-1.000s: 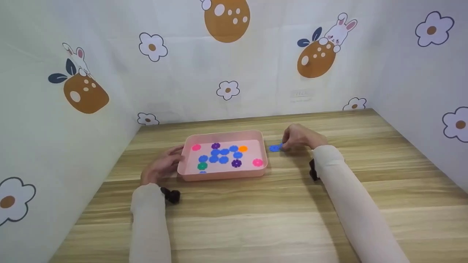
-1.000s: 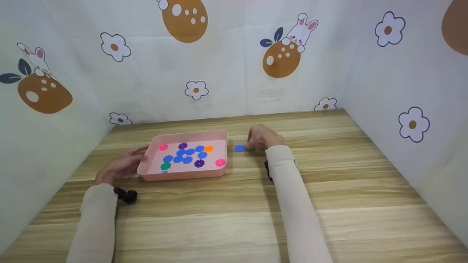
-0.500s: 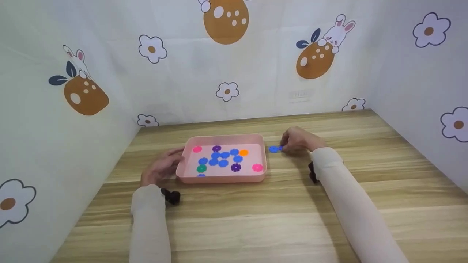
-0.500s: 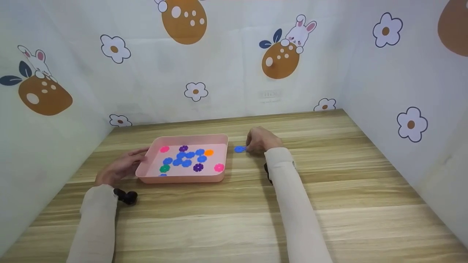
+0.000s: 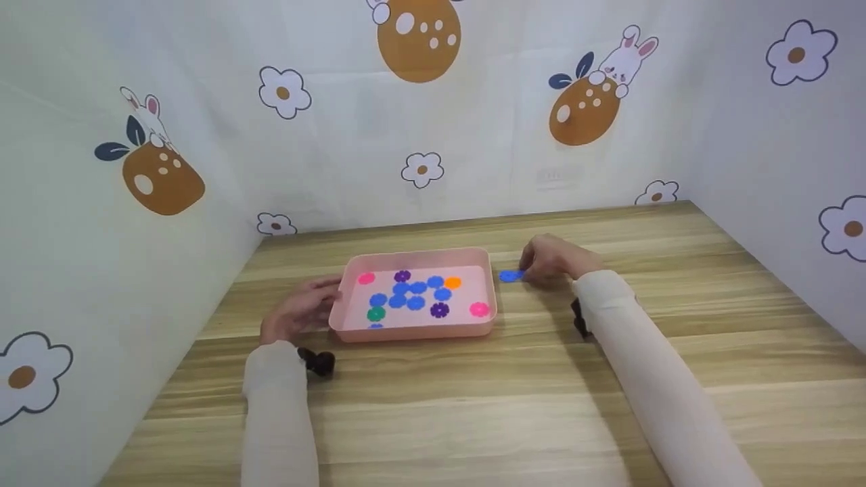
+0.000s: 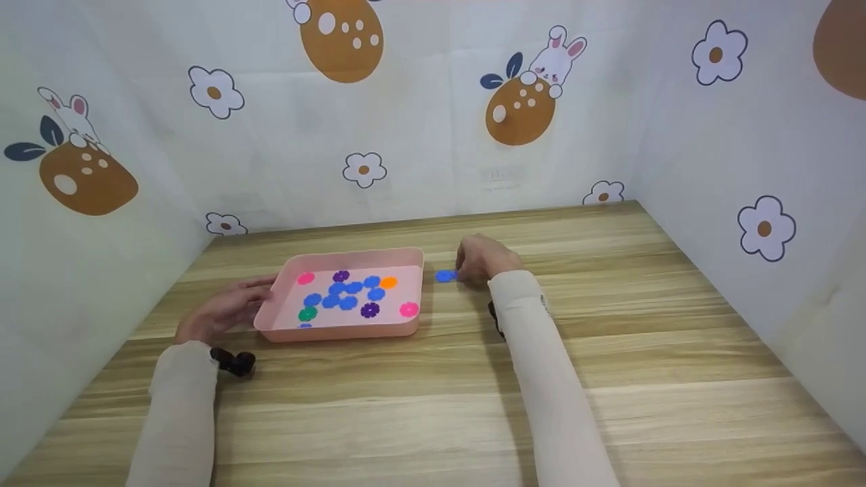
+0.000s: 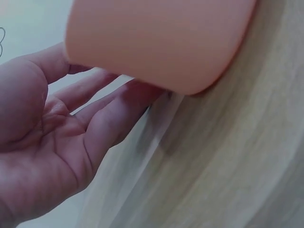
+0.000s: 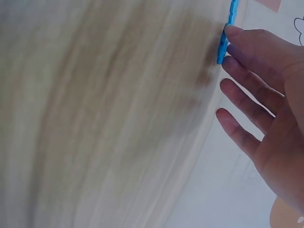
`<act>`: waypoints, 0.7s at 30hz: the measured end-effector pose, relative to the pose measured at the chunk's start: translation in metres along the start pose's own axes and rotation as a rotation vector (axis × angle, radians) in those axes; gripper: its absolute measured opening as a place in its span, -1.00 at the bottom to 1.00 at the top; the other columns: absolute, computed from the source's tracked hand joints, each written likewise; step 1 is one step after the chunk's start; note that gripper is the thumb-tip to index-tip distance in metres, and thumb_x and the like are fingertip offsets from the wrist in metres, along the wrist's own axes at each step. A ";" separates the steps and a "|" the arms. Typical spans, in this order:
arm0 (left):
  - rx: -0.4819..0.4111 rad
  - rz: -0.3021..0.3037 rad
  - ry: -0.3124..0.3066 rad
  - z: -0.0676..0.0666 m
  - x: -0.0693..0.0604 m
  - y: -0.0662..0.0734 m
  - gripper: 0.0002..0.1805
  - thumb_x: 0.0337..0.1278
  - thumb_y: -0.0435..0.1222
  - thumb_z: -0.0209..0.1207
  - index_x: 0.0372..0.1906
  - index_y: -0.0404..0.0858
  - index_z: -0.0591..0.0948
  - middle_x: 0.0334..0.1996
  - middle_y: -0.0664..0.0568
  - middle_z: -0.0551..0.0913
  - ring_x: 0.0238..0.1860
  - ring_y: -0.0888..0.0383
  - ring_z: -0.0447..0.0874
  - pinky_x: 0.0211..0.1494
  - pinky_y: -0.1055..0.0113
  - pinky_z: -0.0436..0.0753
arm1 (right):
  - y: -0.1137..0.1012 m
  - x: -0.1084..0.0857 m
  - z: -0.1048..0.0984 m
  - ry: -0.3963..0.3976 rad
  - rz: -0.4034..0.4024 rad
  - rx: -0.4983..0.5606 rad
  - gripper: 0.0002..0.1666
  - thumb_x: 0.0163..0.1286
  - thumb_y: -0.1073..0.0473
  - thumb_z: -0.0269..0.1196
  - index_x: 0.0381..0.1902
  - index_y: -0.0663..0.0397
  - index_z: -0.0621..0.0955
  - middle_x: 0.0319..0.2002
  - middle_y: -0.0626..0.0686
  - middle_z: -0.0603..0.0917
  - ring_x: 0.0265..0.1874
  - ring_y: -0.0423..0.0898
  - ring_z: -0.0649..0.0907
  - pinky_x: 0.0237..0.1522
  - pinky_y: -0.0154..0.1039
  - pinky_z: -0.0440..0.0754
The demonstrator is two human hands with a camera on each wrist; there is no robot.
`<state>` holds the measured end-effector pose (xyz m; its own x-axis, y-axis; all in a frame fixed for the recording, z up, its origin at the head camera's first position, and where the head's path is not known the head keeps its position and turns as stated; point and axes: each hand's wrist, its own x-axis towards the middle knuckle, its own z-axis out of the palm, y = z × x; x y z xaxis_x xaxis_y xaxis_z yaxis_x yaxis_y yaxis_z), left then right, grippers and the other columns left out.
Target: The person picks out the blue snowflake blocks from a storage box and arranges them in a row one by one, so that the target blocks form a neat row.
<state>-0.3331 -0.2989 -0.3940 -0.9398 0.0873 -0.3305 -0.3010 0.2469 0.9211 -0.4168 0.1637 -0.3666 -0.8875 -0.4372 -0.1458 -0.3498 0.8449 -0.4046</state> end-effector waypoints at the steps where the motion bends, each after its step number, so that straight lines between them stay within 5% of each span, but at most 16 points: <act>1: 0.009 -0.004 0.000 0.000 0.000 0.000 -0.38 0.48 -0.21 0.03 0.56 -0.05 0.22 0.42 -0.16 0.41 0.15 0.00 0.51 0.25 0.16 0.57 | 0.000 0.000 -0.001 -0.010 0.007 0.004 -0.65 0.24 0.16 0.36 -0.03 0.19 0.74 -0.04 0.17 0.76 -0.09 0.02 0.65 0.12 0.03 0.64; 8: 0.037 0.000 0.008 0.000 0.000 0.002 -0.37 0.47 -0.20 0.04 0.56 -0.07 0.22 0.41 -0.15 0.43 0.21 0.01 0.54 0.36 0.08 0.52 | -0.009 0.003 -0.006 0.028 -0.029 0.055 -0.60 0.35 0.12 0.31 0.06 0.23 0.69 0.03 0.22 0.74 -0.04 0.05 0.68 0.13 0.03 0.65; 14: 0.056 0.002 0.022 -0.001 0.000 0.004 -0.37 0.49 -0.17 0.02 0.57 -0.07 0.20 0.43 -0.18 0.42 0.37 -0.06 0.46 0.44 0.00 0.45 | -0.041 0.009 -0.010 0.123 -0.122 0.156 -0.65 0.39 0.14 0.29 0.04 0.22 0.70 -0.02 0.22 0.75 -0.04 0.08 0.68 0.14 0.01 0.65; 21: 0.013 -0.007 -0.010 -0.001 0.004 0.000 -0.38 0.49 -0.20 0.00 0.57 -0.06 0.21 0.42 -0.18 0.43 0.21 0.03 0.51 0.38 0.06 0.51 | -0.078 0.020 0.005 0.154 -0.194 0.203 -0.68 0.37 0.20 0.32 0.02 0.24 0.71 -0.08 0.20 0.76 -0.11 0.06 0.66 0.09 -0.05 0.68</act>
<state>-0.3370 -0.2990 -0.3953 -0.9359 0.0951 -0.3391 -0.3054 0.2603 0.9159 -0.4062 0.0874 -0.3421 -0.8504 -0.5193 0.0842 -0.4638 0.6646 -0.5858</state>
